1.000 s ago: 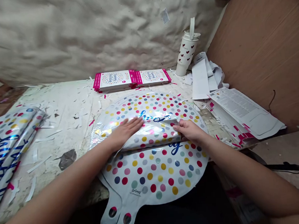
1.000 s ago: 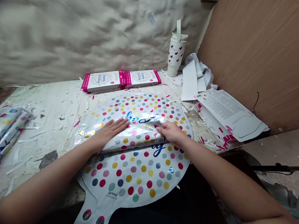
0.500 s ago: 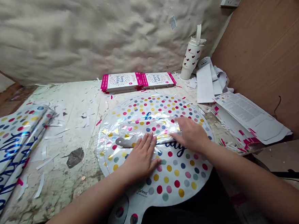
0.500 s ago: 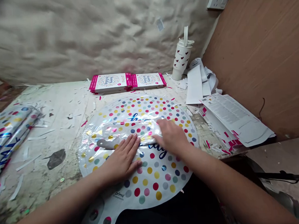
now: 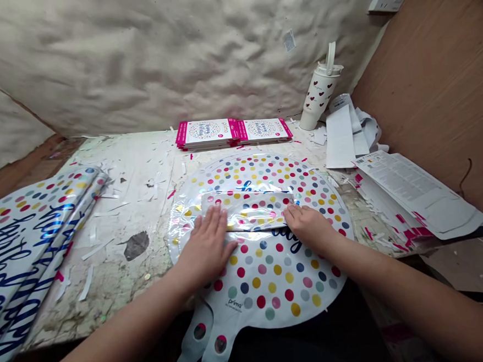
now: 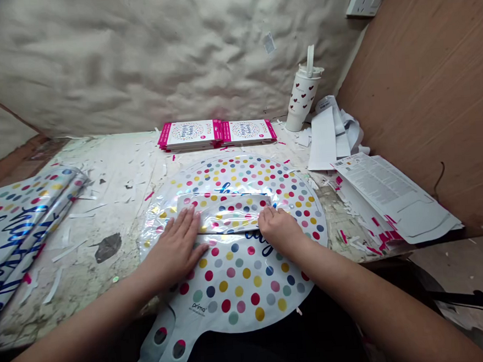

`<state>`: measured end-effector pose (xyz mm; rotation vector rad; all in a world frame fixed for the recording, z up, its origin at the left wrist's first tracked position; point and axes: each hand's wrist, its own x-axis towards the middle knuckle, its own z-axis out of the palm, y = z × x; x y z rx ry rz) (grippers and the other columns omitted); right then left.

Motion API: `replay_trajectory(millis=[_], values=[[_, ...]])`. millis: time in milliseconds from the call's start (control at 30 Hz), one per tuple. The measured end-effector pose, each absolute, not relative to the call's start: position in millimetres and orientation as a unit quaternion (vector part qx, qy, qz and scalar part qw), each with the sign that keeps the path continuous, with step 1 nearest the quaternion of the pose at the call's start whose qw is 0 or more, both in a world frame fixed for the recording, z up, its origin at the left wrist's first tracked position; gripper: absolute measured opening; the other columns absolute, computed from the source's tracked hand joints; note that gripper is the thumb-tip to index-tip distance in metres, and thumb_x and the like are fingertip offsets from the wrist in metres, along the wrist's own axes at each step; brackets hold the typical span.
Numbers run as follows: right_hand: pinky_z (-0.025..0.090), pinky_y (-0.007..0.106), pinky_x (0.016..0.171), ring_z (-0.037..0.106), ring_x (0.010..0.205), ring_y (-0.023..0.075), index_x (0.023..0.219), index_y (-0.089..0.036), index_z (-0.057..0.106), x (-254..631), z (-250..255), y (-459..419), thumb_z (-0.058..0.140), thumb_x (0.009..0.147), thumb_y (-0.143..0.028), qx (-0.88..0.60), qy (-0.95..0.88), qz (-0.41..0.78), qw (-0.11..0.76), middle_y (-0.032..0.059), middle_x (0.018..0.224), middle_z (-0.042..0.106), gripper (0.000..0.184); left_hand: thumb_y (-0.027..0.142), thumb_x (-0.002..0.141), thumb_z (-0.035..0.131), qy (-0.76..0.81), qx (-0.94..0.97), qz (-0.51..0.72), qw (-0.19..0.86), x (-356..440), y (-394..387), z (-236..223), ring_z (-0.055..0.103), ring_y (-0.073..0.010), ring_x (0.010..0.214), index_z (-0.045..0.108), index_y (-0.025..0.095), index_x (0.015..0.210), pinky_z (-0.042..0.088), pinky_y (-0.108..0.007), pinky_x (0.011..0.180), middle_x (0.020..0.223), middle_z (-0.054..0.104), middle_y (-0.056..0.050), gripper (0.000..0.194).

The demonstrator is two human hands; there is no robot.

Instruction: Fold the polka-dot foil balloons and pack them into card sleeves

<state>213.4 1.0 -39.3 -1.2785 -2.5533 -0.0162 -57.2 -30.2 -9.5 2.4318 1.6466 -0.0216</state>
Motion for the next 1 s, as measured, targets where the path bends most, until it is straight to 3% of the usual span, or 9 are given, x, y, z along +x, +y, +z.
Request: replay_trajectory(millis=[133, 233, 367, 433, 533, 633, 767, 900, 1000], values=[[0.054, 0.05, 0.073, 0.065, 0.084, 0.0334, 0.092, -0.009, 0.065, 199, -11, -15, 0.045, 0.076, 0.0, -0.441, -0.892, -0.052, 0.084, 0.021, 0.09, 0.067, 0.027, 0.045, 0.085, 0.038, 0.528, 0.843, 0.032, 0.103, -18, -35, -10, 0.03, -0.0317, 0.13, 0.031, 0.007, 0.138, 0.028, -0.046, 0.105, 0.141, 0.034, -0.017, 0.065], [0.048, 0.052, 0.085, 0.062, 0.094, 0.0327, 0.1, -0.012, 0.063, 196, 9, -41, 0.044, 0.081, -0.005, -0.367, -0.919, -0.058, 0.136, 0.0184, 0.096, 0.067, 0.028, 0.035, 0.083, 0.042, 0.55, 0.829, 0.029, 0.096, -9, -29, -15, 0.033, -0.0335, 0.128, 0.037, 0.002, 0.133, 0.028, -0.044, 0.106, 0.136, 0.04, -0.021, 0.06], [0.028, 0.052, 0.106, 0.028, 0.131, 0.03, 0.138, -0.025, 0.027, 213, 0, -59, 0.05, 0.083, -0.018, -0.373, -0.886, 0.01, 0.274, 0.0097, 0.142, 0.033, 0.06, 0.031, 0.087, 0.04, 0.526, 0.839, 0.052, 0.128, -32, -24, -21, 0.031, -0.0314, 0.13, 0.035, 0.018, 0.137, 0.03, -0.043, 0.105, 0.14, 0.037, -0.012, 0.053], [0.029, 0.053, 0.105, 0.016, 0.135, 0.0312, 0.143, -0.022, 0.005, 222, -16, -54, 0.056, 0.08, -0.026, -0.472, -0.831, 0.079, 0.283, 0.0118, 0.149, 0.015, 0.082, 0.034, 0.087, 0.041, 0.505, 0.849, 0.055, 0.147, -42, -25, -21, 0.028, -0.0313, 0.131, 0.032, 0.027, 0.138, 0.031, -0.045, 0.104, 0.143, 0.033, -0.008, 0.052], [0.029, 0.052, 0.105, 0.011, 0.136, 0.0312, 0.143, -0.016, -0.008, 221, -33, -36, 0.062, 0.075, -0.034, -0.505, -0.812, 0.129, 0.263, 0.016, 0.149, 0.006, 0.099, 0.033, 0.086, 0.044, 0.478, 0.864, 0.03, 0.155, -47, -28, -18, 0.023, -0.0317, 0.133, 0.031, 0.033, 0.138, 0.029, -0.046, 0.104, 0.147, 0.026, -0.004, 0.053], [0.021, 0.053, 0.107, 0.012, 0.136, 0.0292, 0.144, -0.019, 0.003, 210, -33, -21, 0.059, 0.079, -0.032, -0.365, -0.888, 0.078, 0.267, 0.0154, 0.147, 0.019, 0.087, 0.031, 0.086, 0.046, 0.444, 0.883, 0.004, 0.151, -47, -27, -16, 0.02, -0.032, 0.134, 0.029, 0.037, 0.137, 0.026, -0.047, 0.105, 0.148, 0.021, -0.003, 0.054], [0.029, 0.044, 0.105, 0.043, 0.123, 0.0195, 0.129, -0.025, 0.044, 203, -25, -12, 0.042, 0.09, -0.016, -0.163, -0.967, 0.079, 0.18, 0.0058, 0.126, 0.055, 0.04, 0.028, 0.085, 0.048, 0.385, 0.914, -0.004, 0.128, -55, -31, -19, 0.021, -0.0339, 0.133, 0.034, 0.029, 0.136, 0.025, -0.051, 0.104, 0.147, 0.022, -0.01, 0.053], [0.042, 0.039, 0.093, 0.059, 0.105, 0.0206, 0.108, -0.02, 0.062, 203, -22, -10, 0.051, 0.084, -0.019, -0.203, -0.943, 0.205, 0.169, 0.0056, 0.11, 0.065, 0.027, 0.017, 0.086, 0.042, 0.35, 0.924, 0.092, 0.125, -65, -39, -16, 0.044, -0.0287, 0.12, 0.051, 0.018, 0.124, 0.036, -0.046, 0.098, 0.127, 0.052, -0.015, 0.04], [0.049, 0.034, 0.08, 0.065, 0.088, 0.0209, 0.095, -0.02, 0.068, 197, -15, 0, 0.057, 0.076, -0.018, -0.339, -0.851, 0.371, 0.155, 0.0039, 0.095, 0.07, 0.021, 0.024, 0.085, 0.043, 0.428, 0.855, 0.143, 0.256, -65, -33, -4, 0.061, -0.0204, 0.09, 0.066, 0.02, 0.096, 0.048, -0.032, 0.08, 0.095, 0.068, -0.007, 0.026]])
